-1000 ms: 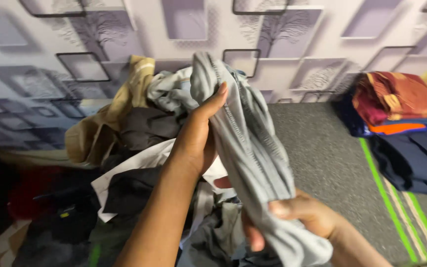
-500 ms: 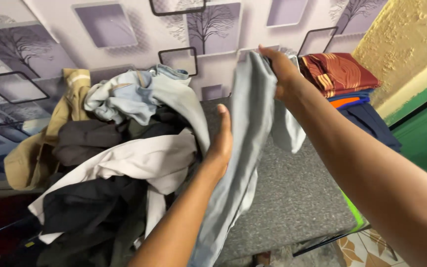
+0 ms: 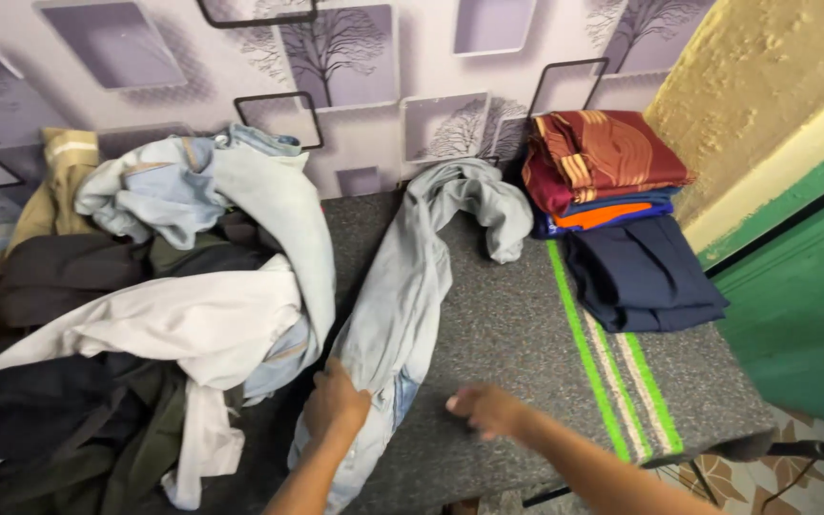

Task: The person is seen folding a pair of jeans and placing them on top of a stack of other folded clothes.

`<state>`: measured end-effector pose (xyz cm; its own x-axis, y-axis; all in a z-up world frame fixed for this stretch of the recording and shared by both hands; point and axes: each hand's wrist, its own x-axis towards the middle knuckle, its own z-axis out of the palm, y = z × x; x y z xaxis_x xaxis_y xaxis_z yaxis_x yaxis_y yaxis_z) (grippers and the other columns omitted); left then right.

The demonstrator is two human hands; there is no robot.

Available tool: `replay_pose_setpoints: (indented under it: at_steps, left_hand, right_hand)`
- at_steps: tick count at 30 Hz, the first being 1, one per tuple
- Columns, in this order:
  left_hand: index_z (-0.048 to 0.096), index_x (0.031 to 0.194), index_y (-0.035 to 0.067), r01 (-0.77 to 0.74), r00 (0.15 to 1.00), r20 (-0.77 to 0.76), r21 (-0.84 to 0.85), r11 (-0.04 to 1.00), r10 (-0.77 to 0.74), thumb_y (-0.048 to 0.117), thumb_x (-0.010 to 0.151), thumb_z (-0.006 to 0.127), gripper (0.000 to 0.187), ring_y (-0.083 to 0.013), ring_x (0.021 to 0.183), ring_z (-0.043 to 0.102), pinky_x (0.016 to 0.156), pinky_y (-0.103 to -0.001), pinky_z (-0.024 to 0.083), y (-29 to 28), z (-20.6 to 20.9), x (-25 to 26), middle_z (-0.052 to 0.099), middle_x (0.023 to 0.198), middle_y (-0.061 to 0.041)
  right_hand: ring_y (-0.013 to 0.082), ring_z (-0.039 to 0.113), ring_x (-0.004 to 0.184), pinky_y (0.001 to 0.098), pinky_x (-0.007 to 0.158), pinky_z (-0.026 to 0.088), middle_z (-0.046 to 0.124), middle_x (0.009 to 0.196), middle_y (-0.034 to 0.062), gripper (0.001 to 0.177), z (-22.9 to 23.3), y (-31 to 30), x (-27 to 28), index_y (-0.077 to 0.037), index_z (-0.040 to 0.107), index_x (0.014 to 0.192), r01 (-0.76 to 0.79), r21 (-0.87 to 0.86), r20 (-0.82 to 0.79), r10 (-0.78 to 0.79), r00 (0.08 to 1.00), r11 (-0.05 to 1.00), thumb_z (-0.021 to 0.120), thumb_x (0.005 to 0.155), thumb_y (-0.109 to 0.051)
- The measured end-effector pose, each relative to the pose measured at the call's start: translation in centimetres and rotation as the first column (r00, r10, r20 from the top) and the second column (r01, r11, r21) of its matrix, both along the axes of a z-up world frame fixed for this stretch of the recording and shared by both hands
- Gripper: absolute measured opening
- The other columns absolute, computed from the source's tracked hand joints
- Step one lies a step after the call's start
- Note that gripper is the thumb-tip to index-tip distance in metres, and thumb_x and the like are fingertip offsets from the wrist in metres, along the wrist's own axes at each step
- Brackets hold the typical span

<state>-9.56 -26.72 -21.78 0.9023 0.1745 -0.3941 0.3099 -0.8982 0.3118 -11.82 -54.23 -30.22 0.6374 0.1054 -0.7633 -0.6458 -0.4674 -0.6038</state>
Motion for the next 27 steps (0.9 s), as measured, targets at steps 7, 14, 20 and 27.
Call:
replay_pose_setpoints:
  at_steps: [7,14,20,27]
  left_hand:
    - [0.071,0.116,0.000,-0.152,0.987,-0.012,-0.405,0.902,0.160,0.026,0.079,0.079,0.046,-0.0342,0.107,0.072,0.092,-0.042,0.057,-5.8,5.0,3.1,0.073,0.112,-0.021]
    - [0.068,0.123,0.001,-0.334,0.914,-0.315,-0.942,0.030,0.256,0.037,0.085,0.072,0.052,-0.0273,0.109,0.068,0.093,-0.041,0.054,-10.0,12.5,7.3,0.073,0.121,-0.015]
    - [0.042,0.146,0.008,-0.077,0.933,0.067,-0.923,0.378,0.353,0.048,0.085,0.070,0.078,-0.0263,0.130,0.055,0.103,-0.041,0.047,-12.1,14.7,5.4,0.054,0.144,-0.014]
    - [0.047,0.144,0.003,-0.062,0.997,-0.011,-0.619,0.783,0.070,0.049,0.088,0.071,0.077,-0.0270,0.126,0.058,0.102,-0.040,0.048,-11.4,8.8,1.4,0.057,0.141,-0.018]
  right_hand:
    - [0.0250,0.047,0.144,0.0468,0.117,0.043,0.048,0.153,0.0055,0.103,9.7,0.0,-3.8,-0.018,0.021,0.159,-0.061,0.394,-0.003,0.068,0.998,0.917,0.081,0.080,-0.047]
    - [0.0236,0.072,0.105,0.0430,0.096,0.054,0.076,0.120,0.0156,0.042,16.9,-5.9,2.3,-0.001,0.061,0.133,0.210,0.537,0.249,-0.392,0.886,0.817,0.056,0.095,-0.019]
    - [0.0205,0.068,0.085,0.0395,0.083,0.057,0.066,0.094,0.0072,0.021,17.2,-9.0,8.5,-0.002,0.063,0.115,0.278,0.649,0.360,-0.607,0.708,0.708,0.052,0.102,-0.014]
    - [0.0237,0.061,0.095,0.0352,0.082,0.048,0.067,0.102,0.0116,0.031,6.1,-7.9,7.3,-0.002,0.067,0.112,0.478,-0.038,0.660,-0.337,0.671,0.877,0.072,0.090,-0.024]
